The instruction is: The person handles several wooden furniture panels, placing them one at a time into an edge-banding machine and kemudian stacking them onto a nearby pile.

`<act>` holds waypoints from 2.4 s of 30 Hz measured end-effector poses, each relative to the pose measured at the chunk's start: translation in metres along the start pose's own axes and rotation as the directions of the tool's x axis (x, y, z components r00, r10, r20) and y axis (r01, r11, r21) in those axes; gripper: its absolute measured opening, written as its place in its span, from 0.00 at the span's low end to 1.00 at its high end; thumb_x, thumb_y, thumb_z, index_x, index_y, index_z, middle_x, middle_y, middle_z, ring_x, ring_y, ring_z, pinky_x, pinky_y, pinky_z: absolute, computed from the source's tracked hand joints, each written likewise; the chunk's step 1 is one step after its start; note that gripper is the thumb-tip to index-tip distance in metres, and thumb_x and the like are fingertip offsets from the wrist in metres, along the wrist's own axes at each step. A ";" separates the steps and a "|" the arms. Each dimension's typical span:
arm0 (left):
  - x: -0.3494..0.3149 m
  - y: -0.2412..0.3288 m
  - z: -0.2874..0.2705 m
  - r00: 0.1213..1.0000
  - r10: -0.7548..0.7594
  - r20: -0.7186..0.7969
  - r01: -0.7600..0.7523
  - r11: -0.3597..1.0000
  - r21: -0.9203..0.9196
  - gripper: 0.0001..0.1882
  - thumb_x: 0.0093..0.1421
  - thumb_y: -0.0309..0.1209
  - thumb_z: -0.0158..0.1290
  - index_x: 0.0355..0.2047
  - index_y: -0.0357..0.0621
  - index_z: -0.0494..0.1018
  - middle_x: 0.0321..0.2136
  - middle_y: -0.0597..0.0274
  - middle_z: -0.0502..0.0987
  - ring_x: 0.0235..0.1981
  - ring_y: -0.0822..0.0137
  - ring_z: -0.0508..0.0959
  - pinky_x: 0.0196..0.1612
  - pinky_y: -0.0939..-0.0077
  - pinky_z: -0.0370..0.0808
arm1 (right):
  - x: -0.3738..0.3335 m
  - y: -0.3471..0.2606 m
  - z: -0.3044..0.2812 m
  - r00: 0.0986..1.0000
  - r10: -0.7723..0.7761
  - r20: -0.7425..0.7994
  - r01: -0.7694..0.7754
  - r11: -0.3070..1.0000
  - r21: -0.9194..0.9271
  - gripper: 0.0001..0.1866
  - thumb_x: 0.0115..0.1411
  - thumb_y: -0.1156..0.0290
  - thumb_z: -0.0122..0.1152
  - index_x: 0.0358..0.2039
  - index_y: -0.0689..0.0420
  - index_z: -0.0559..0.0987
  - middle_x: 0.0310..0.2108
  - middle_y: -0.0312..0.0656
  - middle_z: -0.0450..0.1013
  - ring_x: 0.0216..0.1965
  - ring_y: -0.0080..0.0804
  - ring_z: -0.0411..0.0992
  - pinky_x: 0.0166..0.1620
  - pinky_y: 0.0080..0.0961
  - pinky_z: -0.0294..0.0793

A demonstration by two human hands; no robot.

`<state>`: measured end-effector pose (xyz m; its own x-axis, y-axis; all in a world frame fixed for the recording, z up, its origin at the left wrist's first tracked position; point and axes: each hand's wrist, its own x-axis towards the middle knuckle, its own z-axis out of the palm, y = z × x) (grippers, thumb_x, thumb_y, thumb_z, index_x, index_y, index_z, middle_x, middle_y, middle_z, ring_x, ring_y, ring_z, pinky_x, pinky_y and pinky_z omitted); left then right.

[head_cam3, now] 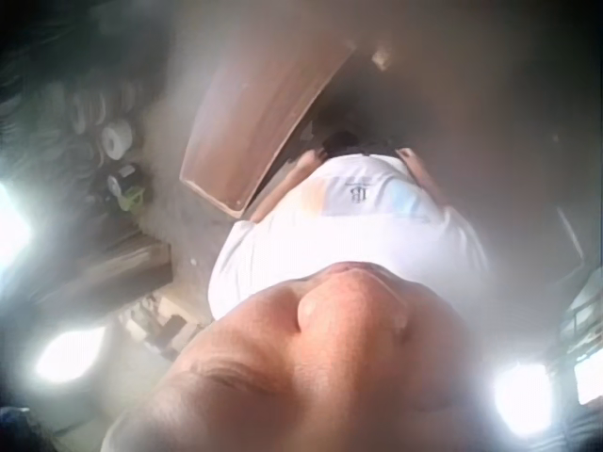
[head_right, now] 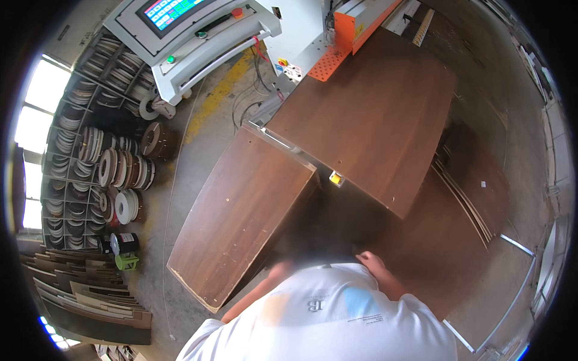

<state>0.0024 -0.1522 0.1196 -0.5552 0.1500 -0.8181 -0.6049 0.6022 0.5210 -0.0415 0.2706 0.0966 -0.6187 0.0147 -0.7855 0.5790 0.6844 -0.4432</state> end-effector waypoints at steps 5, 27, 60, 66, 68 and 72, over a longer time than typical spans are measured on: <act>-0.037 0.011 -0.042 0.900 0.375 0.224 -0.255 0.867 -0.429 0.16 0.68 0.30 0.56 0.53 0.35 0.78 0.51 0.54 0.81 0.54 0.63 0.78 0.58 0.66 0.74 | -0.009 -0.055 -0.012 0.952 -0.304 -0.018 0.302 0.950 -0.085 0.17 0.62 0.51 0.68 0.41 0.51 0.86 0.39 0.42 0.82 0.42 0.40 0.81 0.46 0.34 0.78; 0.001 0.133 0.036 0.976 -0.119 0.180 0.165 0.950 -0.266 0.24 0.71 0.39 0.51 0.60 0.36 0.74 0.56 0.53 0.78 0.55 0.61 0.77 0.58 0.65 0.73 | 0.041 -0.081 -0.263 0.802 -0.282 0.526 0.378 0.922 -0.082 0.22 0.70 0.50 0.52 0.43 0.57 0.83 0.43 0.47 0.81 0.49 0.44 0.78 0.52 0.36 0.74; 0.378 0.207 0.180 0.656 0.731 -0.186 -0.424 0.562 0.710 0.04 0.56 0.30 0.60 0.31 0.48 0.77 0.28 0.60 0.79 0.34 0.51 0.76 0.41 0.54 0.67 | 0.443 0.281 -0.497 0.439 -0.353 -0.826 -0.237 0.842 -0.485 0.31 0.66 0.40 0.56 0.67 0.34 0.71 0.71 0.30 0.63 0.72 0.39 0.60 0.68 0.49 0.66; 0.352 0.207 0.206 0.607 0.742 -0.283 -0.321 0.555 0.768 0.04 0.57 0.30 0.59 0.31 0.47 0.77 0.27 0.58 0.79 0.35 0.50 0.76 0.42 0.54 0.69 | 0.450 0.310 -0.524 0.396 -0.223 -0.891 -0.289 0.891 -0.351 0.30 0.66 0.47 0.60 0.66 0.40 0.72 0.71 0.31 0.64 0.71 0.41 0.62 0.69 0.42 0.64; 0.351 0.196 0.216 0.578 0.750 -0.321 -0.328 0.574 0.750 0.02 0.57 0.29 0.57 0.29 0.47 0.75 0.25 0.58 0.76 0.31 0.53 0.74 0.38 0.57 0.69 | 0.447 0.308 -0.496 0.170 -0.320 -0.932 -0.085 0.938 -0.337 0.23 0.59 0.53 0.68 0.52 0.48 0.79 0.54 0.39 0.79 0.57 0.44 0.73 0.57 0.46 0.72; 0.375 0.158 0.219 0.574 0.781 -0.249 -0.350 0.508 0.787 0.06 0.60 0.27 0.55 0.25 0.47 0.72 0.21 0.60 0.70 0.23 0.60 0.69 0.30 0.64 0.69 | 0.438 0.295 -0.423 0.304 0.153 -0.940 0.298 0.922 0.247 0.17 0.60 0.54 0.69 0.44 0.50 0.83 0.38 0.40 0.83 0.42 0.38 0.81 0.46 0.35 0.79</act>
<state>-0.1764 0.1709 -0.1577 -0.9325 0.3611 -0.0020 0.3364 0.8706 0.3590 -0.3661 0.7872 -0.1961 -0.5984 0.7950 0.0998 0.4805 0.4558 -0.7492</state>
